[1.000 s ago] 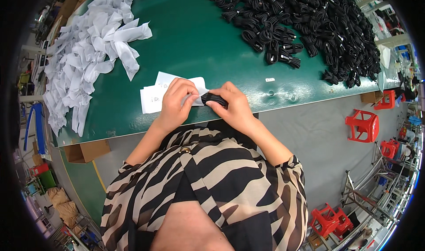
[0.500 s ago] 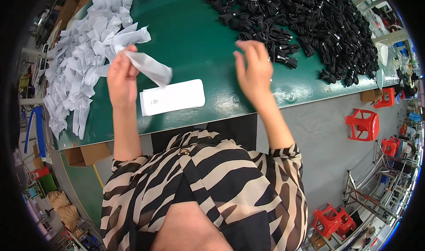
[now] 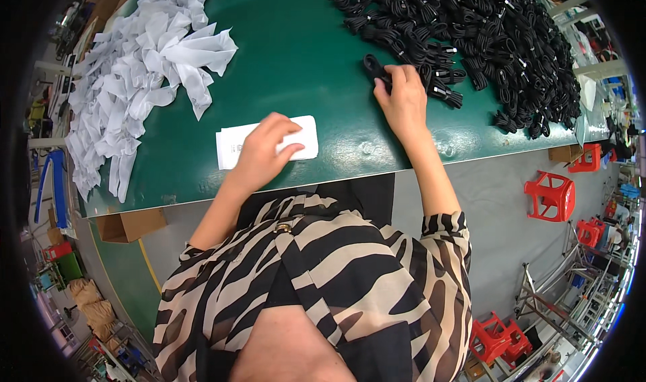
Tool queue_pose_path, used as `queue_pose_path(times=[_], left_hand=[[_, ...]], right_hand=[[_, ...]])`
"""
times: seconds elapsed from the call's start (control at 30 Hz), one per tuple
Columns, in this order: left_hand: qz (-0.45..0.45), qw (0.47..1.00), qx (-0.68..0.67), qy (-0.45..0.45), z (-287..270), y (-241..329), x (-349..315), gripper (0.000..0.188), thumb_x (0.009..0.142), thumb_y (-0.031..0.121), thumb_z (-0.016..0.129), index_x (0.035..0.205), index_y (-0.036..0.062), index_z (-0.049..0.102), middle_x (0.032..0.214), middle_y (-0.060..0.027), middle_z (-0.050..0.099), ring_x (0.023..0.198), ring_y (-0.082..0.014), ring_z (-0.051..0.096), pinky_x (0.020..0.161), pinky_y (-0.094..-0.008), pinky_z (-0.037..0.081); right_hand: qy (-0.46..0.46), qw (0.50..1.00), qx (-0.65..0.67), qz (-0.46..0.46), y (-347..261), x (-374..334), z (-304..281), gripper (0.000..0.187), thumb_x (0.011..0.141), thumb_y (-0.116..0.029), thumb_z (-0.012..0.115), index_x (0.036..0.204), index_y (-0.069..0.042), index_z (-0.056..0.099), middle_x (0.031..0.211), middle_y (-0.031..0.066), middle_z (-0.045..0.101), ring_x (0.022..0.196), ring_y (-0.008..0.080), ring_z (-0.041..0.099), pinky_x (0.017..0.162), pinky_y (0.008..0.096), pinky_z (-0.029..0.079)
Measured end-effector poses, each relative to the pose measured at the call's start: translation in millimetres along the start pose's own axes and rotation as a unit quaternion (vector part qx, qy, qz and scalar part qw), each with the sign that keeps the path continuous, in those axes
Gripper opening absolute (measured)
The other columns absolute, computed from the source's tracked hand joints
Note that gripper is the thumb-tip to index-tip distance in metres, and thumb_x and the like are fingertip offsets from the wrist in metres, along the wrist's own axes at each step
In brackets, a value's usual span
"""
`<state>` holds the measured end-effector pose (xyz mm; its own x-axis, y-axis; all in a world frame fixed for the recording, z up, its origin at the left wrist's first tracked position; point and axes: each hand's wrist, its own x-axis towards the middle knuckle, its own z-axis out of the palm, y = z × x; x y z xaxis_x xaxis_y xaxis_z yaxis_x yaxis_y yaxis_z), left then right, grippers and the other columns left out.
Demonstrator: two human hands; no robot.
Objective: Packaging small black industrial components into white paper sleeves on a production line.
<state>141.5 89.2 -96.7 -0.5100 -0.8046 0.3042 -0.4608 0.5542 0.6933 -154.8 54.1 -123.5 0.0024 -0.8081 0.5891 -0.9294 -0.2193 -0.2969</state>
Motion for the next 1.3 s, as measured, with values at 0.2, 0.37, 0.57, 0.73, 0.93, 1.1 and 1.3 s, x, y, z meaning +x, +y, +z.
queue_pose_path(times=[0.2,0.37,0.57,0.73,0.93,1.1,1.3], left_hand=[[-0.012,1.0,0.027,0.005,18.1,-2.8,-2.5,0.011,0.082,0.005,0.071,0.087,0.0028,0.061,0.087,-0.0087,0.058,0.078,-0.0282,0.061,0.068,-0.0388,0.05],[-0.094,0.994,-0.055,0.016,16.1,2.2,-2.7,0.007,0.086,-0.001,0.066,0.087,-0.0001,0.06,0.083,-0.0087,0.056,0.069,-0.019,0.055,0.063,-0.03,0.045],[-0.137,0.977,-0.159,0.037,15.6,-0.2,-3.0,0.006,0.088,-0.004,0.065,0.09,-0.0014,0.06,0.088,-0.0074,0.059,0.072,-0.0152,0.054,0.067,-0.0276,0.045],[-0.016,0.984,-0.175,0.02,9.5,5.0,-0.6,0.01,0.084,-0.003,0.066,0.09,0.0015,0.059,0.091,-0.0097,0.06,0.079,-0.0251,0.058,0.07,-0.035,0.048],[0.102,0.993,-0.056,0.011,1.7,15.3,0.5,0.013,0.08,-0.001,0.069,0.085,0.004,0.059,0.096,-0.0095,0.061,0.09,-0.0297,0.055,0.081,-0.0383,0.045],[0.098,0.994,-0.051,0.022,3.4,21.7,3.6,0.014,0.078,0.001,0.07,0.084,0.0061,0.058,0.103,-0.0079,0.06,0.093,-0.0294,0.053,0.081,-0.0385,0.044],[0.085,0.994,-0.038,0.053,-7.8,23.1,11.3,0.016,0.074,-0.002,0.07,0.084,0.005,0.059,0.102,-0.009,0.06,0.095,-0.0308,0.053,0.083,-0.0399,0.045]], right_hand=[[-0.11,0.96,0.218,0.136,-44.3,-23.7,-27.1,0.015,0.087,-0.005,0.071,0.101,0.001,0.068,0.086,0.006,0.064,0.068,0.0128,0.061,0.062,0.0261,0.049],[-0.204,0.875,0.393,0.194,-66.1,-43.6,-45.9,0.015,0.093,-0.002,0.062,0.105,0.004,0.07,0.093,0.0046,0.064,0.079,0.0085,0.061,0.069,0.023,0.049],[-0.282,0.878,0.364,0.129,-78.7,-46.3,-48.4,0.016,0.095,-0.008,0.063,0.103,0.003,0.071,0.084,0.0043,0.064,0.066,0.0089,0.058,0.06,0.0232,0.046],[-0.377,0.686,0.51,0.358,-71.7,-45.2,-41.9,0.025,0.1,-0.018,0.059,0.106,0.004,0.069,0.08,0.0028,0.065,0.058,0.0091,0.059,0.055,0.022,0.047],[-0.373,0.629,0.567,0.378,-78.7,-51.6,-43.4,0.027,0.099,-0.021,0.062,0.103,0.004,0.07,0.078,-0.0004,0.064,0.062,0.009,0.06,0.061,0.0216,0.05],[-0.255,0.874,0.398,0.112,-92.7,-51.2,-53.4,0.027,0.083,0.003,0.072,0.109,-0.003,0.073,0.103,0.0093,0.062,0.082,0.0139,0.061,0.067,0.0266,0.051],[-0.132,0.918,0.373,0.024,-107.5,-36.3,-48.2,0.025,0.075,0.003,0.079,0.097,-0.001,0.068,0.105,0.0113,0.063,0.086,0.02,0.063,0.068,0.0294,0.053]])
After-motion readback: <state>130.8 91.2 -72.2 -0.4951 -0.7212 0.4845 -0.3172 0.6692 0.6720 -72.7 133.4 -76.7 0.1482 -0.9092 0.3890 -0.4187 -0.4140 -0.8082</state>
